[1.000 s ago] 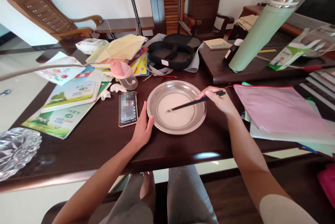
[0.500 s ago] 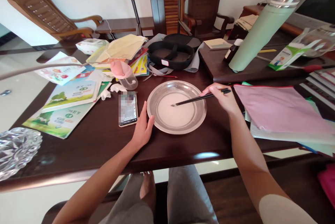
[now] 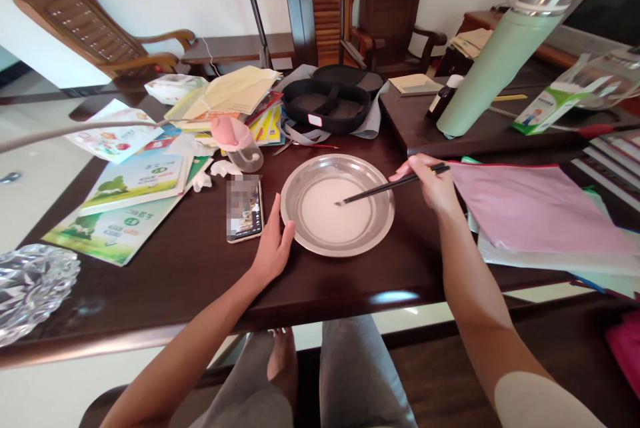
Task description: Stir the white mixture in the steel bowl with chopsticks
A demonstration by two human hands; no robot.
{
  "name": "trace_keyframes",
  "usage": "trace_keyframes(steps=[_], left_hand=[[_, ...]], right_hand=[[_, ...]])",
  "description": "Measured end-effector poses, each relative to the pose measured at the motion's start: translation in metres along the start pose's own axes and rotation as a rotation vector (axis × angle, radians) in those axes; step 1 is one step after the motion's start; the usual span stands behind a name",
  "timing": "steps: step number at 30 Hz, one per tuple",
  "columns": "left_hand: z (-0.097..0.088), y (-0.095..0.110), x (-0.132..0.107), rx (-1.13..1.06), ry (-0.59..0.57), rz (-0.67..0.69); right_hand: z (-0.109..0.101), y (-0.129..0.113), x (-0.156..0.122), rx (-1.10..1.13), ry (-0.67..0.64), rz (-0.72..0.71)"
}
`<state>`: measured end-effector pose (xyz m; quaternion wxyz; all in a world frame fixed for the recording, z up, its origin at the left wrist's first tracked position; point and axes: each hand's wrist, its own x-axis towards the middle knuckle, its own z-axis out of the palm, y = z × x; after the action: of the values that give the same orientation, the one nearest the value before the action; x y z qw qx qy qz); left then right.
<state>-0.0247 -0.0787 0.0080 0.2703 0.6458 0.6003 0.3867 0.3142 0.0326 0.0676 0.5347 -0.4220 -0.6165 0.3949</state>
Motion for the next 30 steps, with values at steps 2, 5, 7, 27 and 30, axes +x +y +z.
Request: trace_keyframes(steps=[2, 5, 7, 27, 30], left_hand=[[0.000, 0.001, 0.000, 0.003, -0.001, -0.005], [-0.001, 0.001, 0.000, 0.002, 0.002, -0.005], [-0.001, 0.001, 0.000, -0.007, 0.006, -0.003], [-0.001, 0.000, 0.000, -0.040, -0.013, -0.024], [-0.001, 0.000, 0.000, -0.042, -0.014, -0.017]], right_hand=[[-0.001, 0.003, 0.000, 0.068, -0.012, 0.034], [0.006, 0.000, -0.003, 0.059, -0.155, 0.067], [0.010, -0.004, -0.005, -0.001, -0.232, 0.049], [-0.001, 0.000, 0.000, 0.048, 0.007, 0.037], [0.002, 0.003, -0.002, 0.072, -0.086, 0.089]])
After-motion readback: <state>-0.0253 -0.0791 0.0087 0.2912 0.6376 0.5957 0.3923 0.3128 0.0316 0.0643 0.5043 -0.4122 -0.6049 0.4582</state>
